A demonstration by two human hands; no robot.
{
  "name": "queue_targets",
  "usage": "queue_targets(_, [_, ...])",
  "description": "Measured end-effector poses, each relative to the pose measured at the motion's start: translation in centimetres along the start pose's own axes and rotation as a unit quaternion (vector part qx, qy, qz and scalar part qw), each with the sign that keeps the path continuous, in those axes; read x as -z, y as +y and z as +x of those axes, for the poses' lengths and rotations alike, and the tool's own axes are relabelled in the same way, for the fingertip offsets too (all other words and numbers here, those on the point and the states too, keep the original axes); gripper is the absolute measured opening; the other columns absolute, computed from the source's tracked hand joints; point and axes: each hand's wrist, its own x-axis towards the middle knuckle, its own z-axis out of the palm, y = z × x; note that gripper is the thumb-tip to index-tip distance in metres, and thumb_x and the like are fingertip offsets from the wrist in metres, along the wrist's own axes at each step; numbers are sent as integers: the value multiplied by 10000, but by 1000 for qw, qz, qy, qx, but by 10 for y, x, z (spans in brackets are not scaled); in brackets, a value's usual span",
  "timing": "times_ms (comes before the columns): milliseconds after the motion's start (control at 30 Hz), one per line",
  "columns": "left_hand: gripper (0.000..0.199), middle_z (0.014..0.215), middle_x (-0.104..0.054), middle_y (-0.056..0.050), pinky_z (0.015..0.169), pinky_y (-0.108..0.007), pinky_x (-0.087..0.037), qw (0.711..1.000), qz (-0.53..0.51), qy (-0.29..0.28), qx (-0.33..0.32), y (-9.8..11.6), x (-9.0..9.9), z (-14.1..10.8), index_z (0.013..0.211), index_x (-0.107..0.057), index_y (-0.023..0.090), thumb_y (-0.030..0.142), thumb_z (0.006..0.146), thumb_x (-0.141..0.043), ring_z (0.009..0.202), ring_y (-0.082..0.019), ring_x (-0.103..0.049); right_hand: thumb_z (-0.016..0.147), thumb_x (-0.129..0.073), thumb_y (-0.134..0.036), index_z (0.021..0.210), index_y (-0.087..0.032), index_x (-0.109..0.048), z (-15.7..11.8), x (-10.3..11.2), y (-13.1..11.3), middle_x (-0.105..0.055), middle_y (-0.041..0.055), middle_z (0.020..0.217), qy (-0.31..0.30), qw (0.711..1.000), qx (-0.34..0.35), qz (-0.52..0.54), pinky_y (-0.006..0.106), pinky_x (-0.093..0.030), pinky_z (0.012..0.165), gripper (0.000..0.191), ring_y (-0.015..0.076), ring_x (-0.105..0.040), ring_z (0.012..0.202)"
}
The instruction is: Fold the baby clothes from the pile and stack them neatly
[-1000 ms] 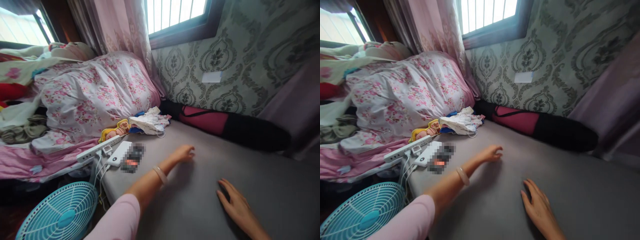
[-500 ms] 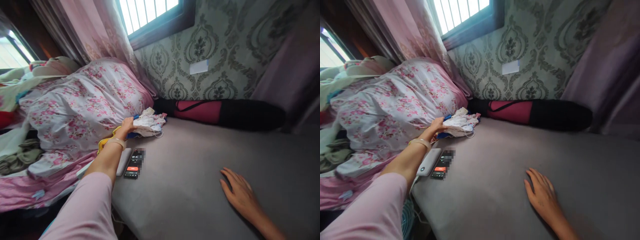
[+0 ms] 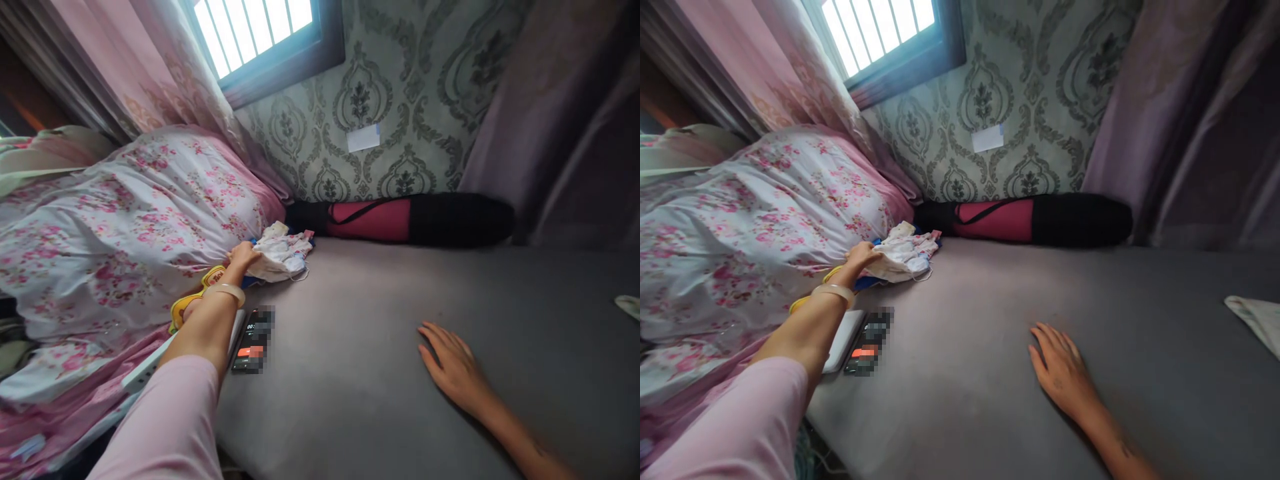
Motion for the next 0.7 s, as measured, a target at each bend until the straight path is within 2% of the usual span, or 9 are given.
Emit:
queue_targets(133, [325, 1072, -681, -105, 815, -329, -438, 996, -50, 33, -64, 32, 19, -5, 999, -665, 179, 323, 723, -571, 1016, -283, -603, 926, -341, -379, 1193, -169, -602, 1, 1, 0, -586, 126, 1294, -3, 1000, -5, -1, 495, -368, 1058, 429, 265, -523, 1222])
queue_targets(233, [279, 938, -692, -89, 747, -285, -440, 979, -147, 78, -117, 60, 32, -16, 907, -672, 151, 317, 713, -560, 899, -240, -617, 921, -350, -379, 1195, -177, -603, 1, 0, 0, -586, 122, 1294, -6, 1000, -7, 4, 494, -371, 1056, 424, 264, -525, 1219])
queue_targets(300, [244, 803, -670, -61, 691, -271, -437, 959, -237, 78, -135, 78, 38, -26, 835, -653, 141, 319, 690, -572, 778, -204, -604, 918, -360, -376, 1197, -191, -604, 1, 0, 0, -588, 113, 1292, -5, 1000, -6, 9, 487, -374, 1055, 414, 259, -528, 1215])
queue_targets(400, [241, 655, -585, -3, 604, -247, -419, 904, -399, 31, -147, 104, 44, -44, 801, -600, 140, 336, 661, -598, 611, -141, -533, 916, -368, -369, 1210, -204, -598, 0, 1, 1, -585, 107, 1298, -5, 1000, -3, 10, 485, -368, 1062, 408, 253, -523, 1222])
queue_targets(533, [234, 623, -507, 35, 550, -223, -407, 820, -559, -40, -118, 137, 48, -67, 819, -533, 142, 261, 639, -624, 525, -94, -470, 922, -369, -371, 1234, -199, -583, -2, 2, 3, -569, 108, 1319, -13, 1000, 2, 11, 485, -346, 1081, 416, 250, -503, 1246])
queue_targets(600, [295, 653, -509, 34, 553, -219, -424, 794, -601, -50, -80, 153, 51, -79, 919, -524, 131, 200, 649, -620, 524, -87, -476, 925, -370, -367, 1230, -185, -585, -2, 2, 4, -570, 117, 1317, -12, 1000, 3, 13, 478, -345, 1084, 416, 251, -502, 1246])
queue_targets(700, [548, 708, -503, 44, 566, -216, -462, 754, -652, -61, -50, 174, 55, -99, 1195, -433, 145, 103, 669, -581, 512, -68, -479, 919, -382, -345, 1227, -179, -588, -1, 3, 3, -574, 123, 1311, -9, 1000, 0, 25, 478, -353, 1078, 406, 254, -511, 1237])
